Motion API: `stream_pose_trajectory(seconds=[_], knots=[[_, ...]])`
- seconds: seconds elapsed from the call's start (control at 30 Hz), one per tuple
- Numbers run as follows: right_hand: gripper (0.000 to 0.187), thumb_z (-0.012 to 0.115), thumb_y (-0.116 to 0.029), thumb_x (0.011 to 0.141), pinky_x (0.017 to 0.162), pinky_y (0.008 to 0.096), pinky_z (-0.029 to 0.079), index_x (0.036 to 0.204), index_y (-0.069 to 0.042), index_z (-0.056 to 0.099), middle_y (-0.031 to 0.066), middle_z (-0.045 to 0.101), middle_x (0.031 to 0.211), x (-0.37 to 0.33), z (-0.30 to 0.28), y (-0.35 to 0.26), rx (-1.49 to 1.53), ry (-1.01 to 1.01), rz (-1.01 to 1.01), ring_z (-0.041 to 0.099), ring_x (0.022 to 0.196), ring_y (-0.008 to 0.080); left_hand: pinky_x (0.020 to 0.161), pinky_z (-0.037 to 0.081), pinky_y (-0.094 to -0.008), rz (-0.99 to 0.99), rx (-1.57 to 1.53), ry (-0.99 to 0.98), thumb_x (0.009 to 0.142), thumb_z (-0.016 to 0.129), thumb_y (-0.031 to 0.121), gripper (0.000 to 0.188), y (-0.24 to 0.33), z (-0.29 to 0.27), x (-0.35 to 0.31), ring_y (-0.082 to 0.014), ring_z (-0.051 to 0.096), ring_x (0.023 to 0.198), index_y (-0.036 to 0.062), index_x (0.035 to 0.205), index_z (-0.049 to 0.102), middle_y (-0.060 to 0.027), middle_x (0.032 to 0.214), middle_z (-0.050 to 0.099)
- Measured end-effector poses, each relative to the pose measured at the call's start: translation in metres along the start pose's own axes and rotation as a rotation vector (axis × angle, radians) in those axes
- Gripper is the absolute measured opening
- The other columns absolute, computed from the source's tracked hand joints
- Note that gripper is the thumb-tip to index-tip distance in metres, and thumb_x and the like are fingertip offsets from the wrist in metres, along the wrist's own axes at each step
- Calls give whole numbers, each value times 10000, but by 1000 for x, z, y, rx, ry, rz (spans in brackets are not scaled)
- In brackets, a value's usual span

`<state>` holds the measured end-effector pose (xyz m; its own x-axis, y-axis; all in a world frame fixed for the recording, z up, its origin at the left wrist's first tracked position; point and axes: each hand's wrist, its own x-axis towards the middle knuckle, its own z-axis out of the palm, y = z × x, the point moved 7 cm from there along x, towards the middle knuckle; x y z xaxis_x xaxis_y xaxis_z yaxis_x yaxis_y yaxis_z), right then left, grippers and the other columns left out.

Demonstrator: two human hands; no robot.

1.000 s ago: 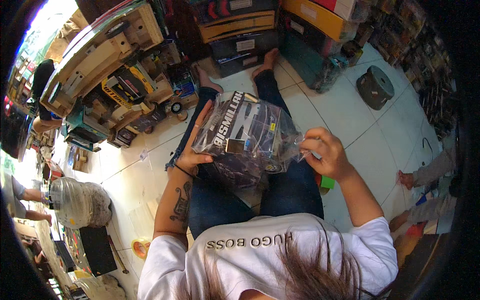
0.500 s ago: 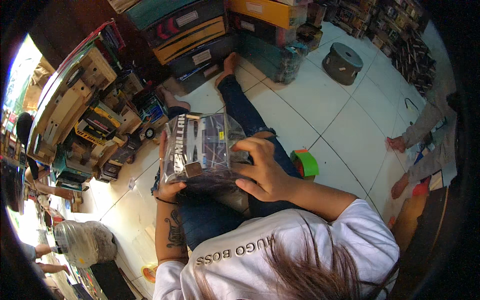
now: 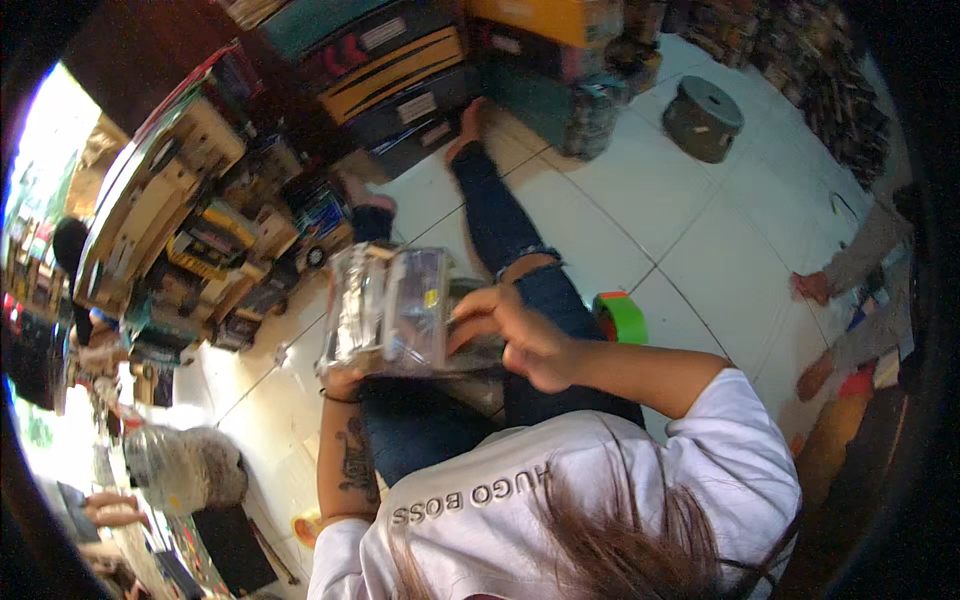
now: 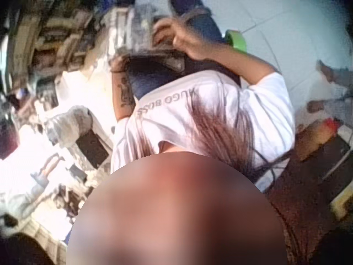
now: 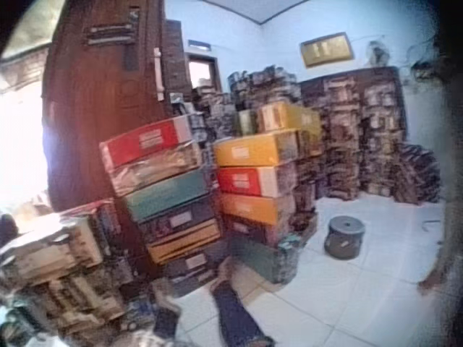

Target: The person sits on the floor and wraps several toy boxes in clear plastic film using a handheld tape dispenser. They place each box in the film, fold the edges, and secure them with tape, repeating the process for multiple items.

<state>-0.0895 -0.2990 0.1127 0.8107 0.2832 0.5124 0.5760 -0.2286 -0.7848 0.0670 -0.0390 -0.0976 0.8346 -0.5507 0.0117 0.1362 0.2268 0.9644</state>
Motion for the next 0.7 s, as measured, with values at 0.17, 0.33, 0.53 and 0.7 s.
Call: stream_pose_trajectory(seconds=[0.17,0.33,0.53,0.7], knots=[[741,409,-672,851,1007,534,193,1193,-25,521,154,553,1137,-9,10,-19,-497,-193,-202,449,1130,303,980,419,-423,-40,36,40,652,801,441,958,-10,-7,-4,-291,505,1163,-36,1354,357,-166,1312,478],[823,487,-684,805,1061,562,150,1281,-14,447,184,507,1206,-6,6,-13,-568,-83,-139,436,1172,335,955,455,-427,-48,52,50,672,790,440,905,-13,-7,1,-291,547,1126,-41,1332,401,-164,1281,520],[1131,764,-581,648,1106,438,215,1447,-23,191,207,369,1402,-36,-39,91,136,286,203,349,1286,343,910,504,-424,217,-103,16,815,651,448,708,20,14,8,-294,567,1114,-6,1323,457,-140,1249,562],[1383,879,-521,505,1140,446,161,1476,7,47,268,201,1484,-39,23,162,-226,-225,241,235,1372,383,861,520,-395,219,-79,41,852,601,478,675,85,75,20,-260,576,1090,19,1327,466,-121,1258,561]])
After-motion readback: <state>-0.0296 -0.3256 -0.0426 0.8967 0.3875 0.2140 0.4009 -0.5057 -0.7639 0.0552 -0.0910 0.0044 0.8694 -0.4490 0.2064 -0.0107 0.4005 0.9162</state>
